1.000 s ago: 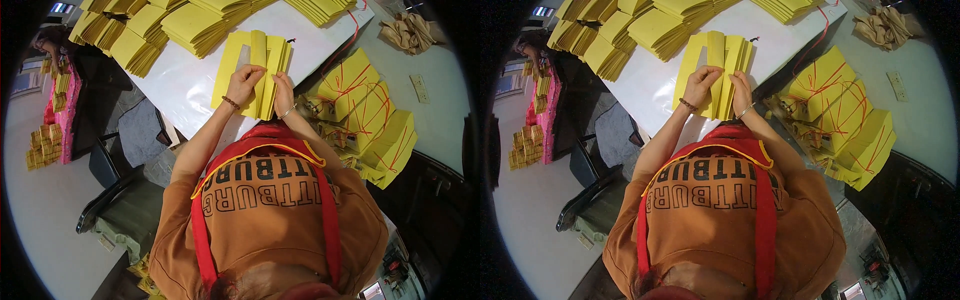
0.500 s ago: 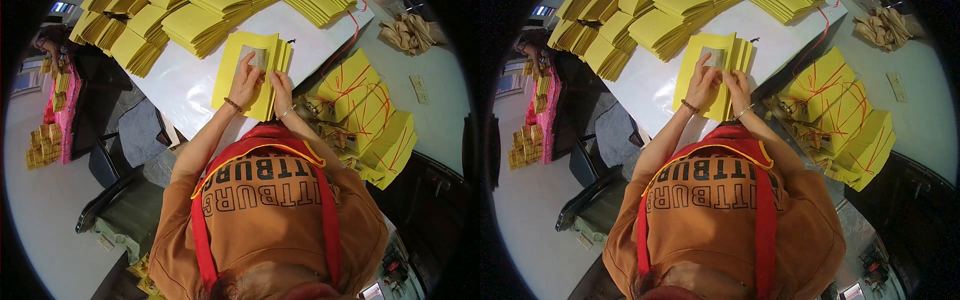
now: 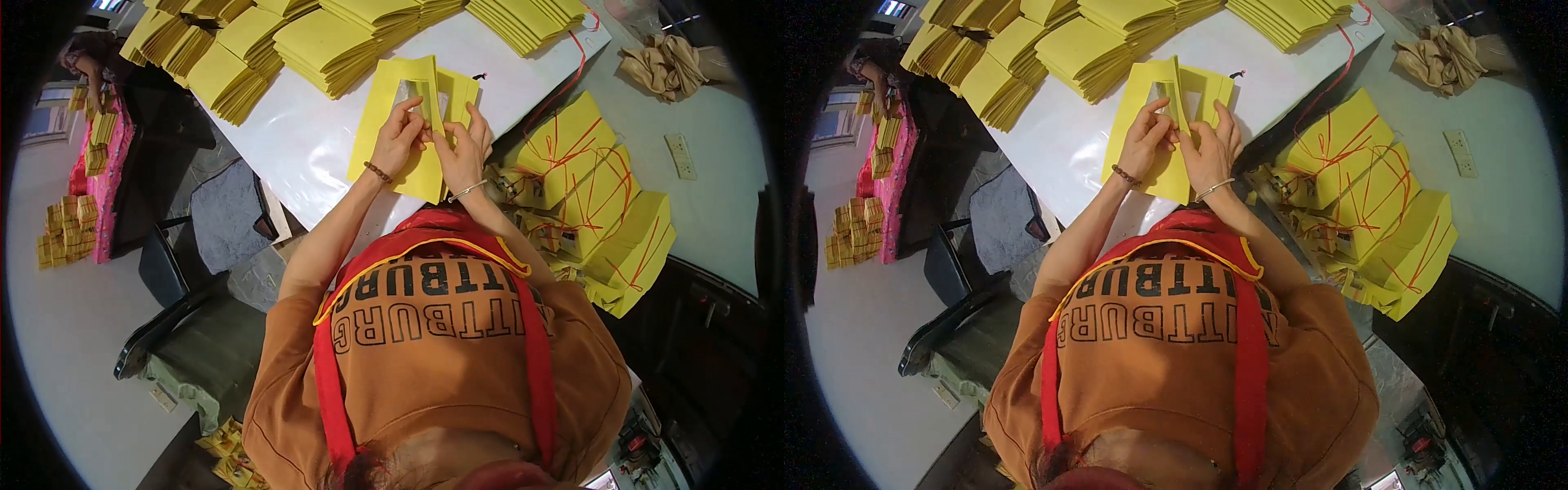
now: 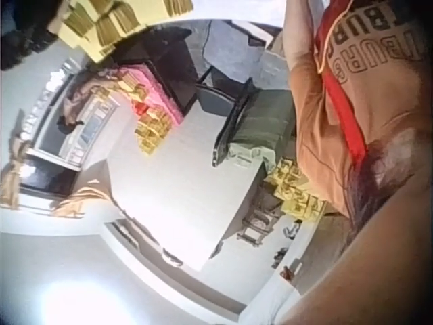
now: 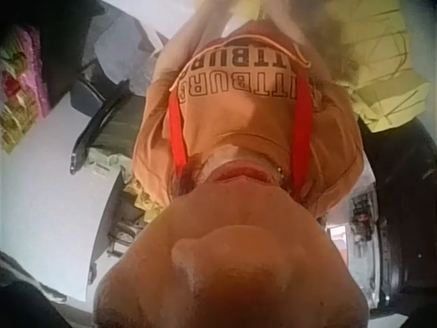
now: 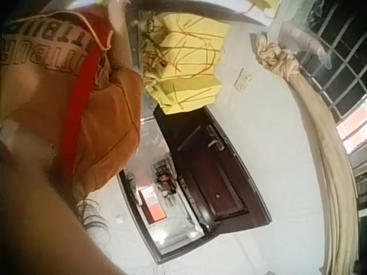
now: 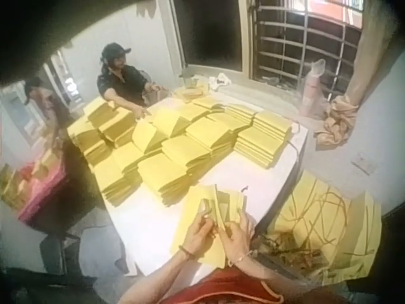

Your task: Folding and organizing stacks of yellow paper sheets at a work table.

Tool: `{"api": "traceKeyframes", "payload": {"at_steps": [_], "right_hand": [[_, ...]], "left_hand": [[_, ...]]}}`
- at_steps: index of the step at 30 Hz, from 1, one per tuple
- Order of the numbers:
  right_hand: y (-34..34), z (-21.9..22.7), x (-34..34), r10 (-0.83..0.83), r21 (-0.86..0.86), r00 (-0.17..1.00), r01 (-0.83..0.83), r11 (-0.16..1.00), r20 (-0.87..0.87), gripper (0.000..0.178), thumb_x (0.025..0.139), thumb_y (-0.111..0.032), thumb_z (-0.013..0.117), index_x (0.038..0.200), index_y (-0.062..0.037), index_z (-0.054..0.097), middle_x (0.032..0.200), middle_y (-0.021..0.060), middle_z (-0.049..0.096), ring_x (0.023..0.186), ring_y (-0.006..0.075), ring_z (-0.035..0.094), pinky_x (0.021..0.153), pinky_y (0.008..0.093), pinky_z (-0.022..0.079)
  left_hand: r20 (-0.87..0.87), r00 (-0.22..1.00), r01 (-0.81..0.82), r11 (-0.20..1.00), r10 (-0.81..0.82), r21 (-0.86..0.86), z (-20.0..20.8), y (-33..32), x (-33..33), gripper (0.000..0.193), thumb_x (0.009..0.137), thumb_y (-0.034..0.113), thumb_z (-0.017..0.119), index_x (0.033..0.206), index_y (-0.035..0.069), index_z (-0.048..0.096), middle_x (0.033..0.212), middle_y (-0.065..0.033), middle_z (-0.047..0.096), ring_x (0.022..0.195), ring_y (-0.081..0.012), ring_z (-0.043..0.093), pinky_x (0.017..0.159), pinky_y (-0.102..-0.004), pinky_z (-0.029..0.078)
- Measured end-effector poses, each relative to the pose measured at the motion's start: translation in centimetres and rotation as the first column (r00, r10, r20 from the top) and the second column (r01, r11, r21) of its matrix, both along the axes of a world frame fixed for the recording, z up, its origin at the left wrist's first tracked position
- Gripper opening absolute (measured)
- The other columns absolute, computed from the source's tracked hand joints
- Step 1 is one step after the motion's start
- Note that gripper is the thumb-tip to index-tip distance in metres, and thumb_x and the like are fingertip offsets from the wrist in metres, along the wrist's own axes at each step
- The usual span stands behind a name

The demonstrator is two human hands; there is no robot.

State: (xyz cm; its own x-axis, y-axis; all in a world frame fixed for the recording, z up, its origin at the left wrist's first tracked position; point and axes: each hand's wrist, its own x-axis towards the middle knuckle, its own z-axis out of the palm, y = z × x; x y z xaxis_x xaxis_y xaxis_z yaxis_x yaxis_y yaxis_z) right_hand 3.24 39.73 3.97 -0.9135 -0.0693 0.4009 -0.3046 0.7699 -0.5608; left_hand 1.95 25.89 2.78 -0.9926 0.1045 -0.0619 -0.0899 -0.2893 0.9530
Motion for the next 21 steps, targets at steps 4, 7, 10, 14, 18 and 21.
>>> {"api": "traceKeyframes", "payload": {"at_steps": [4,7,10,14,18,21], "right_hand": [[0.2,0.2,-0.7,0.173,-0.547,0.872,0.123,0.828,0.457,0.021,0.083,-0.018,0.056,0.099,-0.0041,0.053,0.101,0.0148,0.055,0.089,0.0232,0.054,0.076,0.0305,0.042],[0.5,-1.1,-1.0,0.317,-0.851,0.900,0.101,0.515,0.299,0.019,0.088,-0.013,0.049,0.103,-0.0012,0.048,0.088,0.0079,0.057,0.076,0.0129,0.054,0.068,0.0248,0.044],[1.1,-0.5,-1.2,0.376,-0.943,0.892,0.138,0.302,0.250,0.017,0.091,-0.010,0.046,0.105,-0.0007,0.043,0.092,0.0052,0.055,0.081,0.0098,0.053,0.072,0.0235,0.044],[1.6,0.4,-1.4,0.445,-0.973,0.866,0.198,0.117,0.230,0.019,0.089,-0.009,0.048,0.105,-0.0009,0.041,0.097,0.0065,0.054,0.084,0.0116,0.053,0.075,0.0250,0.044],[0.9,0.2,-1.3,0.411,-0.923,0.846,0.215,0.319,0.339,0.027,0.085,-0.005,0.052,0.109,-0.0007,0.040,0.099,0.0070,0.053,0.087,0.0134,0.053,0.076,0.0266,0.044],[1.6,-0.1,-1.2,0.452,-0.931,0.826,0.223,0.288,0.337,0.033,0.083,-0.003,0.054,0.112,-0.0017,0.040,0.101,0.0074,0.053,0.088,0.0146,0.054,0.076,0.0281,0.045]], "left_hand": [[-0.024,0.999,-0.020,0.996,0.022,0.092,1.4,-0.6,-0.1,0.032,0.090,0.010,0.045,0.121,0.003,0.041,0.086,-0.0049,0.054,0.071,-0.0093,0.054,0.060,-0.0208,0.044],[-0.271,0.910,-0.380,0.893,0.313,-0.243,2.4,-2.6,-0.2,0.028,0.087,0.013,0.052,0.112,0.000,0.051,0.093,-0.0061,0.056,0.080,-0.0121,0.055,0.069,-0.0214,0.044],[-0.533,0.773,-0.600,0.670,0.344,-0.438,3.0,-5.2,-0.5,0.038,0.087,0.014,0.052,0.121,0.001,0.042,0.090,-0.0046,0.056,0.081,-0.0114,0.054,0.073,-0.0213,0.043],[-0.070,0.960,-0.280,0.918,0.271,-0.282,4.8,-5.7,0.5,0.055,0.087,0.012,0.051,0.133,0.005,0.021,0.097,-0.0085,0.054,0.091,-0.0137,0.051,0.077,-0.0250,0.043],[-0.111,0.980,-0.173,0.980,0.162,-0.095,4.0,-3.3,1.6,0.061,0.087,0.008,0.049,0.136,0.007,0.013,0.100,-0.0104,0.054,0.088,-0.0137,0.053,0.075,-0.0242,0.043],[-0.099,0.980,-0.170,0.985,0.171,0.018,3.9,-3.9,1.8,0.059,0.085,0.003,0.047,0.136,0.009,0.017,0.104,-0.0106,0.054,0.086,-0.0134,0.054,0.074,-0.0241,0.044]]}}
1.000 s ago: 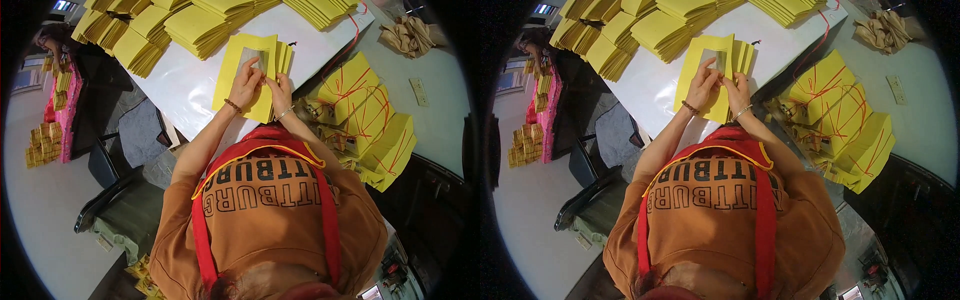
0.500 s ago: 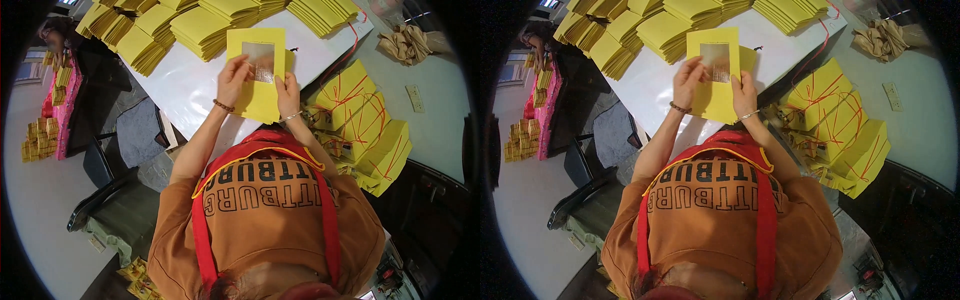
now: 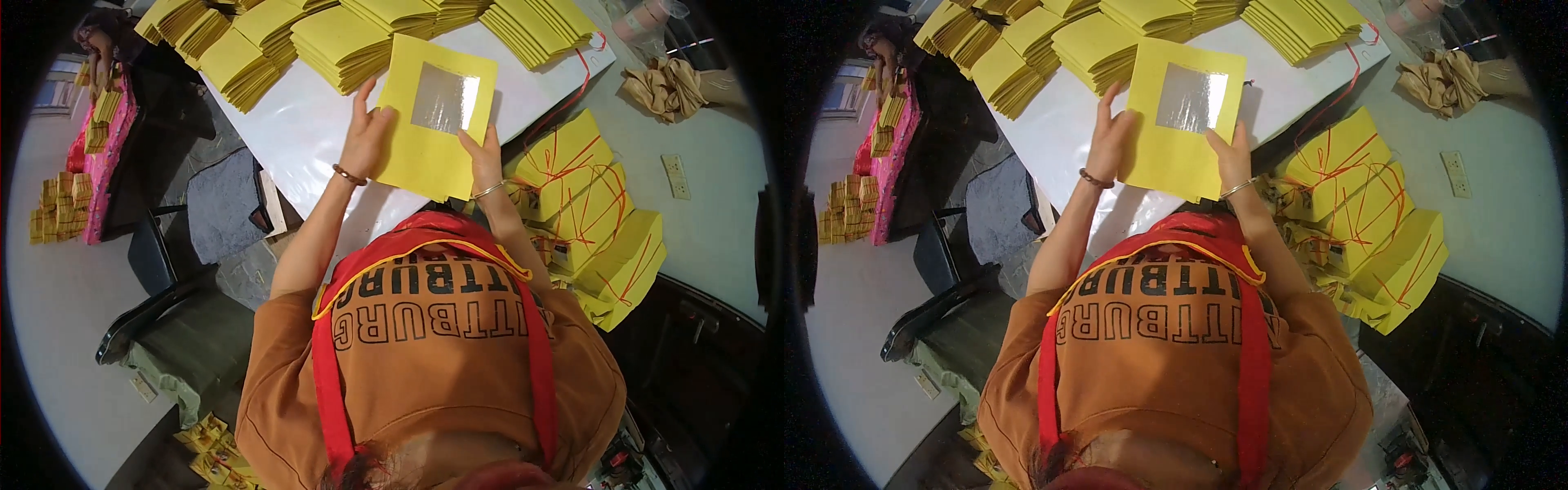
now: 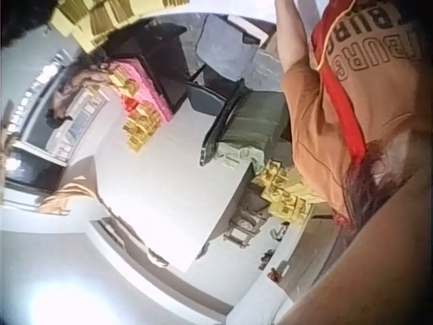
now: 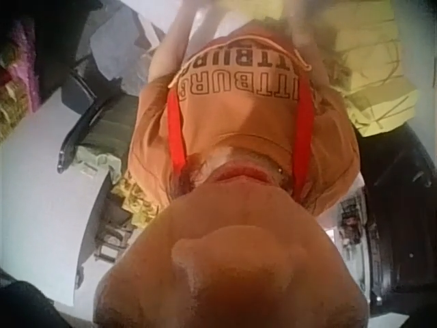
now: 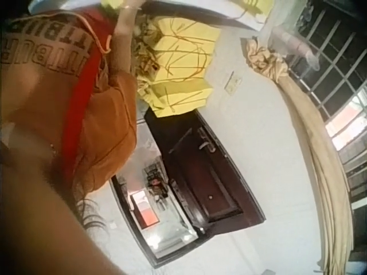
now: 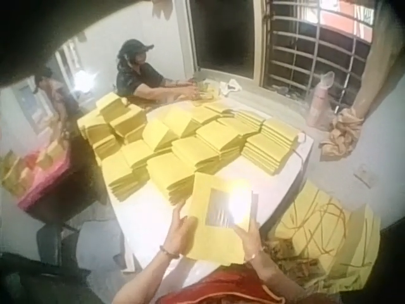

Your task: Folding and organizing stacks of yellow paper sheets at a work table.

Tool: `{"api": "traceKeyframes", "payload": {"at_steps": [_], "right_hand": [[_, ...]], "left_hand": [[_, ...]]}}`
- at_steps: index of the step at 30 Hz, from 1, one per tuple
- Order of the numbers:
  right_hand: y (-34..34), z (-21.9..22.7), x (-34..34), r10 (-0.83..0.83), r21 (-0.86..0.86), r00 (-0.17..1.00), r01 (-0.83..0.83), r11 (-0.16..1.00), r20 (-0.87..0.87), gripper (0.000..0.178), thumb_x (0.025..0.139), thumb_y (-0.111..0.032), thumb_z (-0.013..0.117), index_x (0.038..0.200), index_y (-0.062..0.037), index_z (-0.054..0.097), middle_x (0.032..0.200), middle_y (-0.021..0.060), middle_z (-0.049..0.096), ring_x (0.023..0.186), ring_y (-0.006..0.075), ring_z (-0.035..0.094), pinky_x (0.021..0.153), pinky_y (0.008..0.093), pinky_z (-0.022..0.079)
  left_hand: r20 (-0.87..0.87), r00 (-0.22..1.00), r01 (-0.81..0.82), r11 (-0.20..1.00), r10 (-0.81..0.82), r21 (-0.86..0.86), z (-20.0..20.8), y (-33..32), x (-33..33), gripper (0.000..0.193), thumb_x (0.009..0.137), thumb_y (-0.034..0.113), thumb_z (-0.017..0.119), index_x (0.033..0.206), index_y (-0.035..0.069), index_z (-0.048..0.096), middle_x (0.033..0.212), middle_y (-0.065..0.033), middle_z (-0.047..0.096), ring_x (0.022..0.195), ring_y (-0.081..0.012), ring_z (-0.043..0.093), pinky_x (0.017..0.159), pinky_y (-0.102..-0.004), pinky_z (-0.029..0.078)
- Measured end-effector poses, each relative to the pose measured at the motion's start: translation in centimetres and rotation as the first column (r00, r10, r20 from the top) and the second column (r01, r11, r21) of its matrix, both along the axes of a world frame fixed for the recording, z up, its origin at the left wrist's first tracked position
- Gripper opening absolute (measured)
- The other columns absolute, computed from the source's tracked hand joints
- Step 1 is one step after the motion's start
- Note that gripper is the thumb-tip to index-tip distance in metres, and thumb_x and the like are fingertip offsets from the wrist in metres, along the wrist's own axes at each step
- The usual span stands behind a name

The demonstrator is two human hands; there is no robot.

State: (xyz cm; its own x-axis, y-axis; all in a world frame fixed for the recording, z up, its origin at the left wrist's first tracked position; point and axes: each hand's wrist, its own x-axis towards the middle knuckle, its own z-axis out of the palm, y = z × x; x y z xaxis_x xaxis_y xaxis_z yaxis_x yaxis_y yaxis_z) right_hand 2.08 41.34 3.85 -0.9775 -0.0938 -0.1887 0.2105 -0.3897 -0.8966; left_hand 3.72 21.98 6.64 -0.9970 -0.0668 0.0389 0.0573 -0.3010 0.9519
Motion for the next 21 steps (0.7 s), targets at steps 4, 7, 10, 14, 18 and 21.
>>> {"api": "traceKeyframes", "payload": {"at_steps": [4,7,10,14,18,21], "right_hand": [[1.2,-0.1,-0.6,0.111,-0.280,0.990,-0.083,0.956,0.087,0.032,0.083,-0.002,0.054,0.112,-0.0034,0.040,0.100,0.0076,0.053,0.087,0.0171,0.056,0.074,0.0309,0.048],[1.7,-0.2,-0.3,0.169,-0.248,0.976,-0.132,0.960,0.136,0.033,0.084,-0.001,0.051,0.114,-0.0029,0.039,0.100,0.0086,0.053,0.088,0.0188,0.056,0.074,0.0321,0.049],[1.9,0.1,0.3,0.235,-0.265,0.959,-0.188,0.946,0.157,0.035,0.084,0.001,0.049,0.118,-0.0023,0.038,0.101,0.0093,0.053,0.090,0.0189,0.056,0.075,0.0320,0.049],[2.0,-0.1,0.7,0.243,-0.267,0.959,-0.199,0.943,0.144,0.038,0.084,0.001,0.050,0.120,-0.0029,0.037,0.101,0.0087,0.053,0.089,0.0172,0.056,0.076,0.0303,0.048],[2.2,-1.1,1.2,0.246,-0.190,0.949,-0.209,0.959,0.198,0.039,0.085,-0.001,0.050,0.121,-0.0034,0.037,0.102,0.0091,0.053,0.089,0.0170,0.056,0.076,0.0288,0.047],[2.6,-1.1,1.4,0.160,-0.127,0.952,-0.131,0.983,0.262,0.037,0.083,-0.002,0.051,0.118,-0.0022,0.038,0.102,0.0089,0.053,0.085,0.0155,0.056,0.073,0.0284,0.048]], "left_hand": [[-0.021,0.997,-0.078,0.981,0.075,-0.175,-0.5,-2.7,0.0,0.055,0.081,0.003,0.052,0.131,0.009,0.030,0.115,-0.0143,0.049,0.094,-0.0216,0.054,0.080,-0.0320,0.044],[-0.626,0.761,-0.535,0.383,-0.169,-0.753,0.1,-2.4,0.5,0.054,0.072,0.012,0.058,0.124,0.012,0.043,0.123,-0.0140,0.046,0.110,-0.0334,0.041,0.090,-0.0416,0.034],[-0.528,0.720,-0.520,0.154,-0.449,-0.840,0.5,-2.7,1.4,0.048,0.072,0.019,0.060,0.119,0.016,0.050,0.126,-0.0071,0.045,0.110,-0.0290,0.043,0.088,-0.0399,0.035],[-0.520,0.747,-0.435,0.287,-0.414,-0.853,-0.8,-2.8,2.8,0.045,0.074,0.029,0.058,0.118,0.021,0.052,0.125,-0.0029,0.047,0.108,-0.0256,0.045,0.086,-0.0393,0.035],[-0.377,0.780,-0.321,0.199,-0.499,-0.926,-0.6,-2.8,3.2,0.037,0.073,0.026,0.059,0.109,0.015,0.058,0.115,-0.0063,0.054,0.105,-0.0262,0.049,0.083,-0.0384,0.036],[-0.288,0.795,-0.202,0.215,-0.534,-0.955,-2.1,-3.3,3.6,0.036,0.073,0.026,0.058,0.107,0.014,0.058,0.111,-0.0056,0.056,0.103,-0.0236,0.050,0.083,-0.0369,0.036]]}}
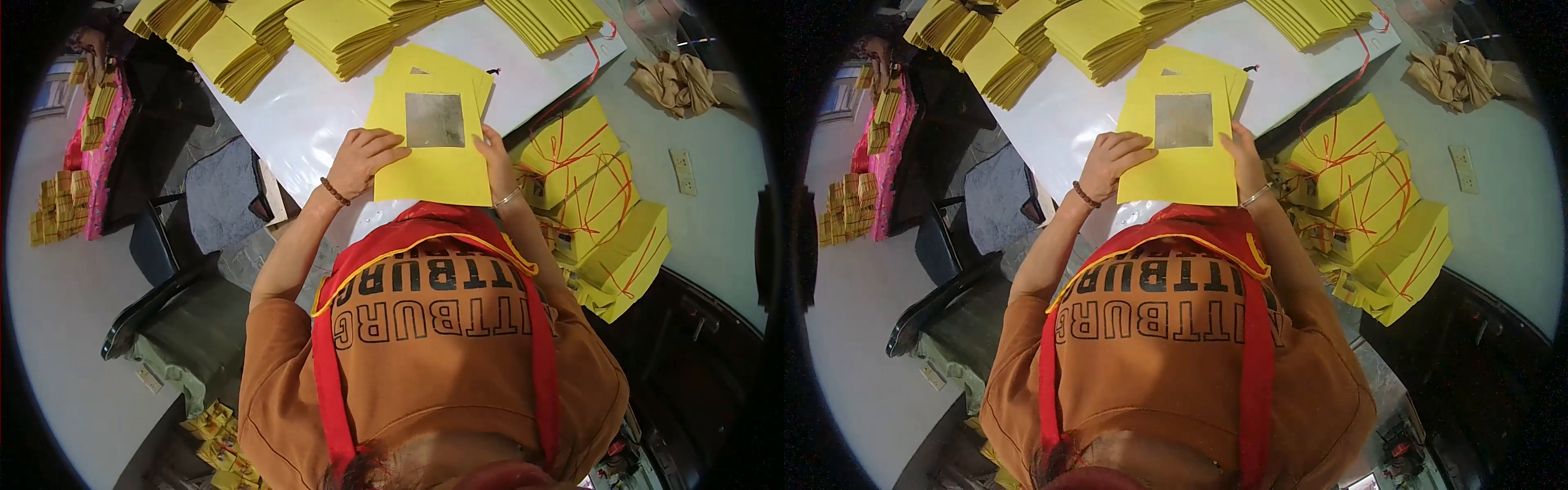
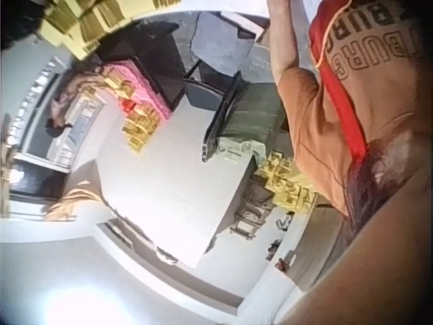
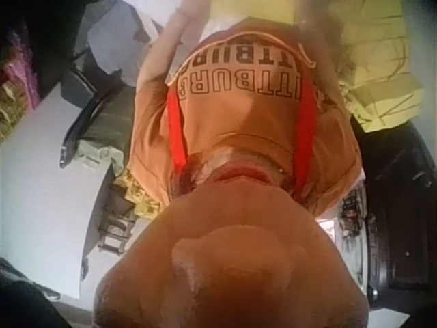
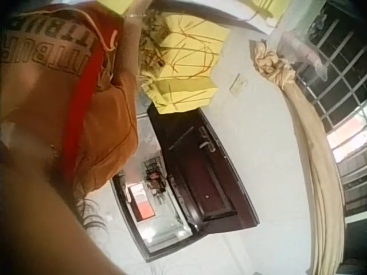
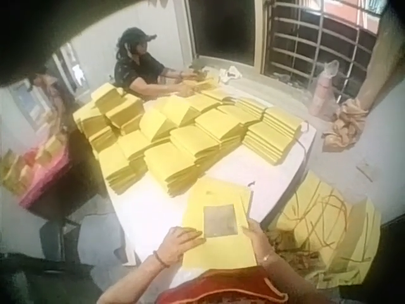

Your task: Folding and organizing stacks of yellow paper sheets at a work table.

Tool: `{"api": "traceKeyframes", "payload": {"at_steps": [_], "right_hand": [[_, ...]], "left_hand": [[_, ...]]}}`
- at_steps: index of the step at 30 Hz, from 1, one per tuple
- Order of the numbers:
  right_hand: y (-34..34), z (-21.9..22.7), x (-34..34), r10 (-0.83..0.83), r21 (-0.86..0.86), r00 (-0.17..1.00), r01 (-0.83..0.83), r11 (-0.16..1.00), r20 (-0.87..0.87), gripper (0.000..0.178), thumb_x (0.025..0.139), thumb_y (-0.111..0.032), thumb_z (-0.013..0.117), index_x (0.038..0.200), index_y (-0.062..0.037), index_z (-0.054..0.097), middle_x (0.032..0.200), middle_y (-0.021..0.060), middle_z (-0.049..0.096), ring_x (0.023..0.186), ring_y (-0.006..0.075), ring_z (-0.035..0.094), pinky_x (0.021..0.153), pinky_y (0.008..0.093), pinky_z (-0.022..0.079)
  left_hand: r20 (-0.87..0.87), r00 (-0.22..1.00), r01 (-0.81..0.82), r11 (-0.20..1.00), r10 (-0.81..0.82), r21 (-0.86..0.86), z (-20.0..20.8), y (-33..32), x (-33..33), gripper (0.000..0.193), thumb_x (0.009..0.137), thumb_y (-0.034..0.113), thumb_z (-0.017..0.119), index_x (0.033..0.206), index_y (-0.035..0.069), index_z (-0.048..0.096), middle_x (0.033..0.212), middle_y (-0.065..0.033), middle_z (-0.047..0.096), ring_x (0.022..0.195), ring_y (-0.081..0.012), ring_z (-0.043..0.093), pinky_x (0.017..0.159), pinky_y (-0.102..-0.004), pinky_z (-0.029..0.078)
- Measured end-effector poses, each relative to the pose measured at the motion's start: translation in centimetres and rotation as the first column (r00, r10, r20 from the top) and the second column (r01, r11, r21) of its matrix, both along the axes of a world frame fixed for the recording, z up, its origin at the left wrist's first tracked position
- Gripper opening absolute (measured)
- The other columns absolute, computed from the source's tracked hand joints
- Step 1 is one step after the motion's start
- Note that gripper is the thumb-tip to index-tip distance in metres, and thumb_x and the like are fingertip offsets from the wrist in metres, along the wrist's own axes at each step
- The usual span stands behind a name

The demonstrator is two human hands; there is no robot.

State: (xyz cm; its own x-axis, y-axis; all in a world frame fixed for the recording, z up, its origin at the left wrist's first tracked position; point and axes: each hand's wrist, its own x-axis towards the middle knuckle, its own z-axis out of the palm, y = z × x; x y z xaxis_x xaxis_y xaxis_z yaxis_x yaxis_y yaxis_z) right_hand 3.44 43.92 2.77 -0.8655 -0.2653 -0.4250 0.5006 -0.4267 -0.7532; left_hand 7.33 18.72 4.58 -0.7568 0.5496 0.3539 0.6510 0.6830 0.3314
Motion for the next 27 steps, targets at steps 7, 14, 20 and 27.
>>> {"api": "traceKeyframes", "payload": {"at_steps": [7,14,20,27], "right_hand": [[2.9,0.8,-0.2,0.463,0.657,0.570,0.190,0.729,-0.679,0.032,0.084,-0.014,0.052,0.114,-0.0051,0.047,0.103,0.0122,0.055,0.088,0.0218,0.056,0.074,0.0305,0.046],[2.0,0.3,-1.1,0.597,0.810,0.720,-0.084,0.580,-0.353,0.028,0.081,-0.024,0.059,0.098,-0.0018,0.057,0.091,0.0146,0.060,0.077,0.0232,0.058,0.068,0.0314,0.045],[0.2,-2.8,-2.3,0.289,0.639,0.830,0.102,0.762,-0.477,0.028,0.082,-0.023,0.059,0.098,-0.0002,0.056,0.076,0.0093,0.061,0.062,0.0131,0.055,0.059,0.0255,0.044],[-1.0,-2.1,-2.9,0.263,0.665,0.875,0.085,0.742,-0.405,0.032,0.084,-0.008,0.057,0.112,0.0017,0.043,0.090,0.0103,0.060,0.079,0.0101,0.058,0.066,0.0212,0.046]], "left_hand": [[0.174,0.983,-0.086,0.979,0.054,0.186,-0.6,-0.3,0.5,0.033,0.073,0.022,0.058,0.106,0.017,0.058,0.106,-0.0004,0.057,0.100,-0.0203,0.050,0.081,-0.0329,0.035],[0.351,0.923,-0.265,0.923,0.158,0.281,-1.0,0.1,-0.4,0.024,0.076,0.021,0.058,0.099,0.011,0.061,0.091,-0.0046,0.062,0.088,-0.0240,0.055,0.072,-0.0337,0.040],[0.697,0.653,-0.686,0.621,0.296,0.380,-0.8,2.5,-1.8,0.029,0.081,0.026,0.056,0.100,0.003,0.056,0.076,-0.0150,0.062,0.070,-0.0302,0.060,0.063,-0.0353,0.046],[0.710,0.536,-0.766,0.617,0.457,0.181,-0.5,2.5,-3.1,0.047,0.077,0.027,0.059,0.114,0.005,0.041,0.075,-0.0176,0.062,0.070,-0.0326,0.061,0.063,-0.0382,0.046]]}}
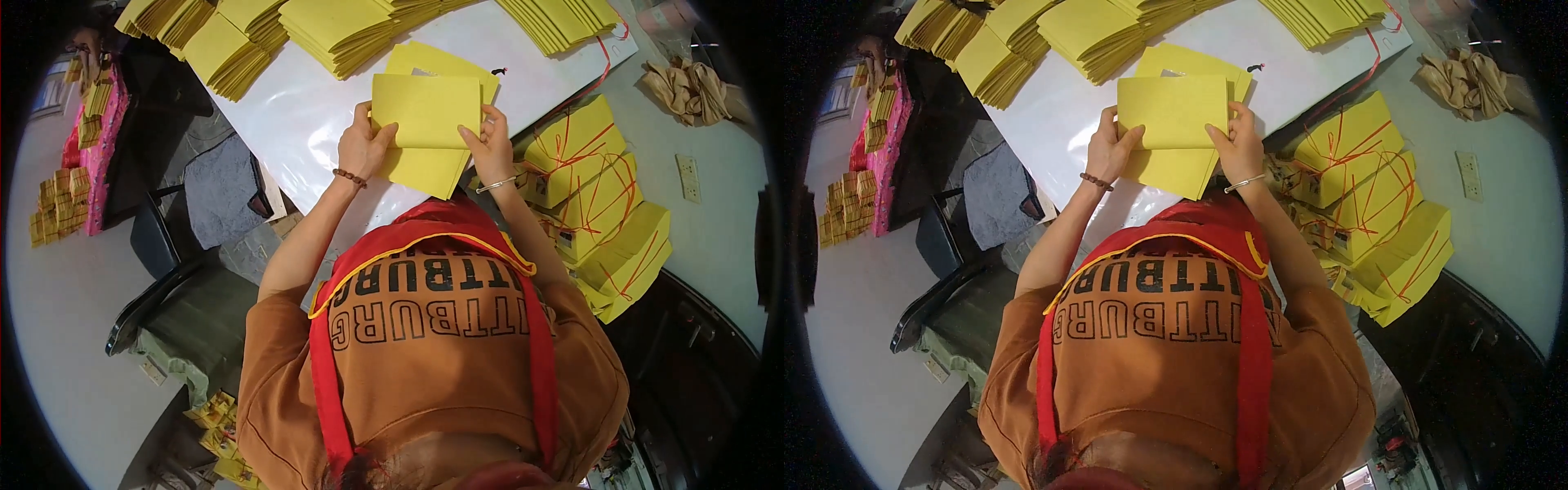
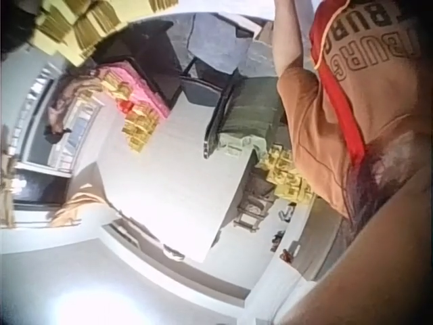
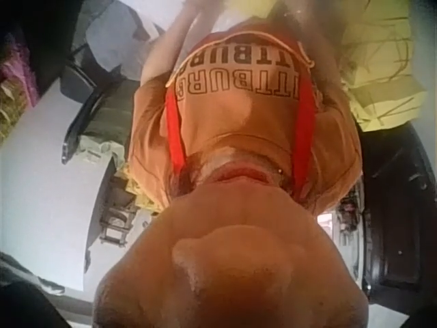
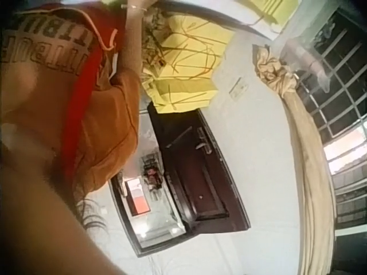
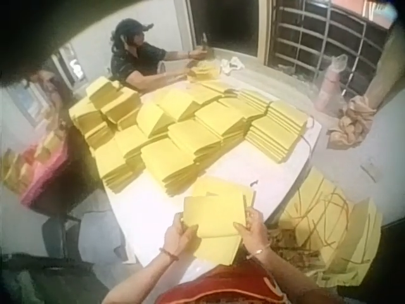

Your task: Folding and organizing stacks of yellow paper sheets at a work table.

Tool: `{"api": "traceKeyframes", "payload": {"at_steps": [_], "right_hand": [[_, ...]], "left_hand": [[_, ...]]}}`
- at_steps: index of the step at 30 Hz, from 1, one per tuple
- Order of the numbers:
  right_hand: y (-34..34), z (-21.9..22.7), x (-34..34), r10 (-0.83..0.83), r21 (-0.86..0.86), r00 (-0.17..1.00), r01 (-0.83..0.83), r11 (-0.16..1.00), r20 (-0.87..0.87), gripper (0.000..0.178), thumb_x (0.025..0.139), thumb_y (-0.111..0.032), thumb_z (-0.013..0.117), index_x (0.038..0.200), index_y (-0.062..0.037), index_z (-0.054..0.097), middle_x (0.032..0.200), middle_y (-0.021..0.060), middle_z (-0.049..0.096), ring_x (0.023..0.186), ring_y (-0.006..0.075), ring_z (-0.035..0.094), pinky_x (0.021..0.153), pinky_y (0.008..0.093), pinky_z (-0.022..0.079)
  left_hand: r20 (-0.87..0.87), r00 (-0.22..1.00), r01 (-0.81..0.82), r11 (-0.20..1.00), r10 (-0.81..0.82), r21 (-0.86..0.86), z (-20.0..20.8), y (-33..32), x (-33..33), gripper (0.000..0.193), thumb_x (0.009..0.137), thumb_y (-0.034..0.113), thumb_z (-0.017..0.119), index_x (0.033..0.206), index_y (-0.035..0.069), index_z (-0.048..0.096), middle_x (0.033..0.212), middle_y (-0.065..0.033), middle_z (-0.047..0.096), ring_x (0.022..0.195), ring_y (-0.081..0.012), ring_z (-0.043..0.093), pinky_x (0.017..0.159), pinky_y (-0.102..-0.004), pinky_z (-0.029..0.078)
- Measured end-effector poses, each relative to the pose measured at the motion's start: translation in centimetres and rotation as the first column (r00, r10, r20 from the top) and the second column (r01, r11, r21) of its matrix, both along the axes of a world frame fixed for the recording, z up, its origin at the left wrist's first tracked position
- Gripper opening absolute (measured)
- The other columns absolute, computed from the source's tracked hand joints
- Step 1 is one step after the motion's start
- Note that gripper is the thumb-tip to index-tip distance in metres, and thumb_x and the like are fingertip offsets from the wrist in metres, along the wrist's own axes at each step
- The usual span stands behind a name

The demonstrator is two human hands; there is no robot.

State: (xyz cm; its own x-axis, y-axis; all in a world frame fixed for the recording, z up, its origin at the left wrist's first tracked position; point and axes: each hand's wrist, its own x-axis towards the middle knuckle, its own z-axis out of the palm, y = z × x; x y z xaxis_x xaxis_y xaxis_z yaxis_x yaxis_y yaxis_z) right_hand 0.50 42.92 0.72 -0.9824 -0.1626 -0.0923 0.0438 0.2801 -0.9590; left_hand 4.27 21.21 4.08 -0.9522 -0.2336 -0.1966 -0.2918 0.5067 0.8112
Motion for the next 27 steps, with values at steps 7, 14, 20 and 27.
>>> {"api": "traceKeyframes", "payload": {"at_steps": [7,14,20,27], "right_hand": [[0.0,-0.7,-0.3,-0.026,0.201,0.998,0.038,0.979,-0.064,0.032,0.078,-0.021,0.061,0.105,-0.0070,0.053,0.066,0.0078,0.051,0.058,0.0196,0.050,0.055,0.0319,0.040],[0.1,-2.5,-0.5,-0.038,0.103,0.989,0.053,0.993,-0.141,0.024,0.076,-0.020,0.061,0.096,-0.0068,0.057,0.067,0.0089,0.049,0.061,0.0225,0.049,0.057,0.0329,0.040],[0.2,-3.1,-0.6,-0.030,0.100,0.987,0.046,0.994,-0.157,0.023,0.076,-0.019,0.060,0.096,-0.0068,0.058,0.066,0.0093,0.049,0.062,0.0225,0.049,0.058,0.0329,0.040],[-0.3,-0.8,-0.3,-0.033,0.203,0.996,0.050,0.978,-0.089,0.023,0.076,-0.018,0.060,0.096,-0.0075,0.058,0.071,0.0130,0.054,0.067,0.0274,0.053,0.061,0.0358,0.042]], "left_hand": [[-0.028,1.000,0.001,1.000,0.000,0.020,-0.3,-0.2,-0.7,0.060,0.073,0.023,0.061,0.122,0.007,0.031,0.075,-0.0172,0.062,0.071,-0.0330,0.060,0.063,-0.0393,0.045],[0.081,0.997,-0.020,1.000,0.018,0.014,1.1,0.2,-0.7,0.065,0.070,0.022,0.061,0.124,0.007,0.028,0.072,-0.0159,0.061,0.068,-0.0329,0.060,0.060,-0.0401,0.045],[0.044,0.999,0.001,0.997,0.003,-0.082,1.0,0.4,-0.9,0.065,0.069,0.023,0.063,0.124,0.010,0.030,0.080,-0.0157,0.059,0.073,-0.0326,0.059,0.063,-0.0411,0.044],[-0.283,0.908,0.009,0.690,-0.309,-0.723,2.2,1.7,-2.1,0.051,0.073,0.030,0.064,0.118,0.016,0.047,0.131,-0.0140,0.034,0.121,-0.0312,0.030,0.092,-0.0499,0.027]]}}
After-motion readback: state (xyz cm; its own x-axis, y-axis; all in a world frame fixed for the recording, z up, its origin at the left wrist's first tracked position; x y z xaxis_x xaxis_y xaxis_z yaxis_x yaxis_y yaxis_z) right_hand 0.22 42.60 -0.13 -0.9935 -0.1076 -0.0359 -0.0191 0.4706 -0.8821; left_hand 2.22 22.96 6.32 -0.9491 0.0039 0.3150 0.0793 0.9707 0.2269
